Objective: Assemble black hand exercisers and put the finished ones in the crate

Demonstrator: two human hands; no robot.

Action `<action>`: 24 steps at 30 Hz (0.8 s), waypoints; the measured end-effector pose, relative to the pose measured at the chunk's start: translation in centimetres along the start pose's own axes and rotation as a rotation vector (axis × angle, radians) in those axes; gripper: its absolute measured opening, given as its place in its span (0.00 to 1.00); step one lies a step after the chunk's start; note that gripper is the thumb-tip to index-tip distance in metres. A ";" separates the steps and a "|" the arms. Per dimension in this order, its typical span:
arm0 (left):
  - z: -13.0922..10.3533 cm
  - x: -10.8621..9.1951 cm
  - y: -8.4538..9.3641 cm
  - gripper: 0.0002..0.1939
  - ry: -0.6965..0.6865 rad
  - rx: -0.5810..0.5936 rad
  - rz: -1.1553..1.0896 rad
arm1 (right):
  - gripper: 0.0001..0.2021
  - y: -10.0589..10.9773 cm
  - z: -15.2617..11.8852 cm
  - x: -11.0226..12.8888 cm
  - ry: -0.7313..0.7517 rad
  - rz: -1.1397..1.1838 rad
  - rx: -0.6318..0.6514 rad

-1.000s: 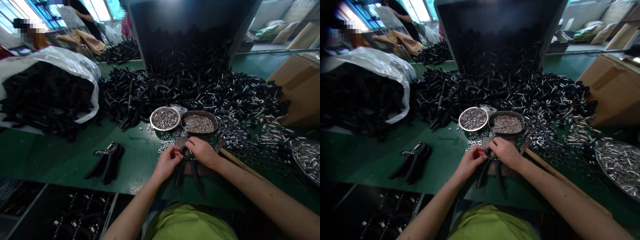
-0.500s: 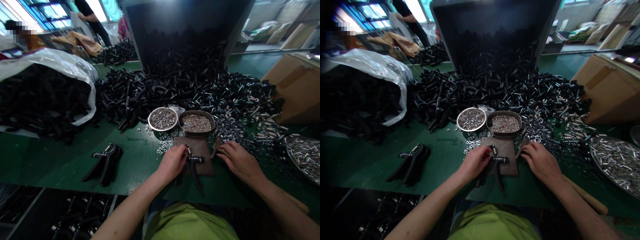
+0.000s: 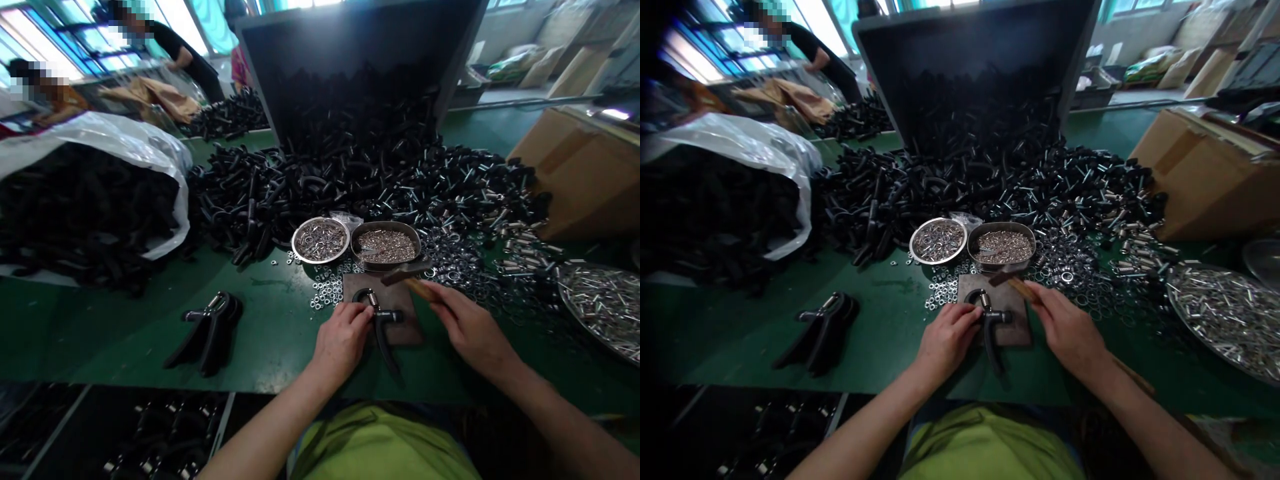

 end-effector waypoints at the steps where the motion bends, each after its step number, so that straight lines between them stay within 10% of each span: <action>1: -0.2 0.0 0.0 0.15 0.018 -0.002 -0.003 | 0.19 -0.3 0.5 0.9 0.019 0.028 0.023; 14: -1.5 1.8 -0.2 0.29 0.265 -0.087 -0.218 | 0.21 -1.3 -2.6 4.0 0.226 -0.117 0.142; 20: -0.9 2.5 -0.4 0.20 0.324 0.015 -0.368 | 0.20 -1.1 -5.2 -0.9 0.182 -0.265 -0.041; 24: -1.5 3.6 -1.6 0.18 0.669 -0.008 -0.896 | 0.17 -1.2 -6.3 -4.6 0.150 -0.421 -0.070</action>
Point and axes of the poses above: each hand's wrist, its own z-axis towards the middle knuckle, its own y-axis out of the back of the hand, x = y × z, the point moved 8 cm from there along z, towards the middle knuckle, and after that the axes turned 6 degrees about -x, right-handed, at the moved point
